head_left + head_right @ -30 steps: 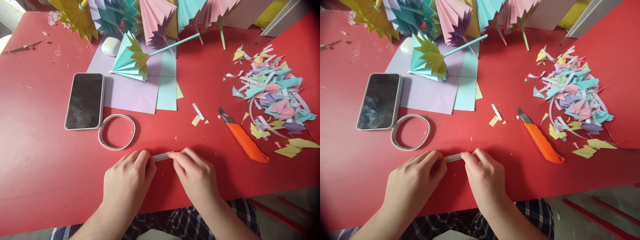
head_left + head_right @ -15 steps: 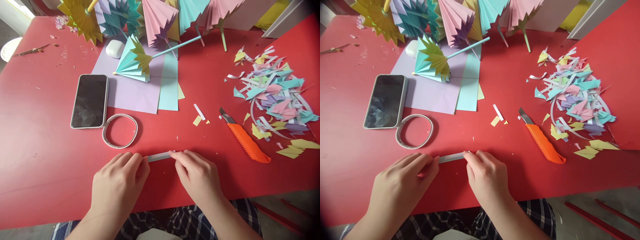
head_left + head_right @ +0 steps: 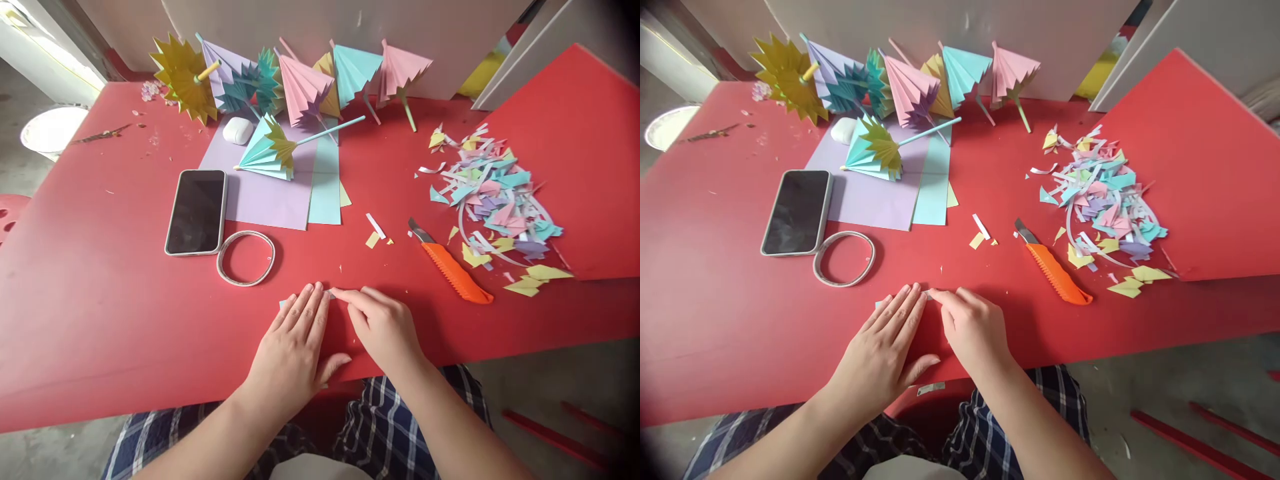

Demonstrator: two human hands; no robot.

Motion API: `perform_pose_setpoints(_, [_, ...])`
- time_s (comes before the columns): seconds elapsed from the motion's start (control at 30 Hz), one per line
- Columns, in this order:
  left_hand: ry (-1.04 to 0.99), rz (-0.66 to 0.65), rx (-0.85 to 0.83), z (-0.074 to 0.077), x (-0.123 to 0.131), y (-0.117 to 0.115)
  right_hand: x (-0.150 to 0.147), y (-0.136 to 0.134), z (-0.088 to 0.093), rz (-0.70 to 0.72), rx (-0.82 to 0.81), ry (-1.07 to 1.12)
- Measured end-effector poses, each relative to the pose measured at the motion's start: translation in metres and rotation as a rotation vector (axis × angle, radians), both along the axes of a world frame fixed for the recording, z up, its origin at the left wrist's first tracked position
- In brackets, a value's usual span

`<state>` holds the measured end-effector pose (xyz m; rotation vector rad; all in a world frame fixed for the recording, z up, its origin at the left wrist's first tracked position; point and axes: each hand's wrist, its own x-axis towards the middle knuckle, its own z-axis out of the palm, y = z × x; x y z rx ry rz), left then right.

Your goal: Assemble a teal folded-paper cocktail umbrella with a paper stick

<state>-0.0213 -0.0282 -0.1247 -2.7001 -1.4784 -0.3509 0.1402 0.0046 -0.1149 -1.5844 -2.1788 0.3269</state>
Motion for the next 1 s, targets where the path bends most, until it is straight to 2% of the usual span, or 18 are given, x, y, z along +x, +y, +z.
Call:
perform_pose_setpoints(0.27, [0.011,0.018,-0.004,-0.003,0.000,-0.002,-0.001,-0.001,-0.005,-0.056,0.000,-0.039])
perform_pose_setpoints(0.4, [-0.018,0.041,-0.048,-0.005,0.000,-0.004,0.001,-0.002,-0.003,-0.066,-0.063,-0.062])
perform_pose_setpoints(0.53, [-0.025,0.036,-0.062,-0.004,0.000,-0.006,0.027,0.009,0.008,-0.062,-0.062,0.007])
perform_pose_setpoints(0.6, [-0.032,0.010,-0.041,-0.001,-0.002,-0.007,0.050,0.020,0.016,-0.191,0.063,-0.015])
perform_pose_setpoints(0.67, [-0.042,-0.003,0.000,0.003,-0.008,-0.008,0.073,0.032,0.022,-0.294,0.142,-0.158])
perform_pose_setpoints(0.7, [-0.050,0.004,0.025,0.005,-0.012,-0.009,0.083,0.037,0.024,-0.321,0.131,-0.255])
perform_pose_setpoints(0.77, [-0.067,0.036,0.072,0.007,-0.022,-0.010,0.097,0.044,0.024,-0.339,0.010,-0.412])
perform_pose_setpoints(0.83, [-0.078,0.054,0.094,0.007,-0.032,-0.011,0.104,0.048,0.021,-0.346,-0.043,-0.461])
perform_pose_setpoints(1.0, [-0.083,0.052,0.133,0.005,-0.046,-0.011,0.101,0.054,0.018,-0.358,-0.054,-0.488])
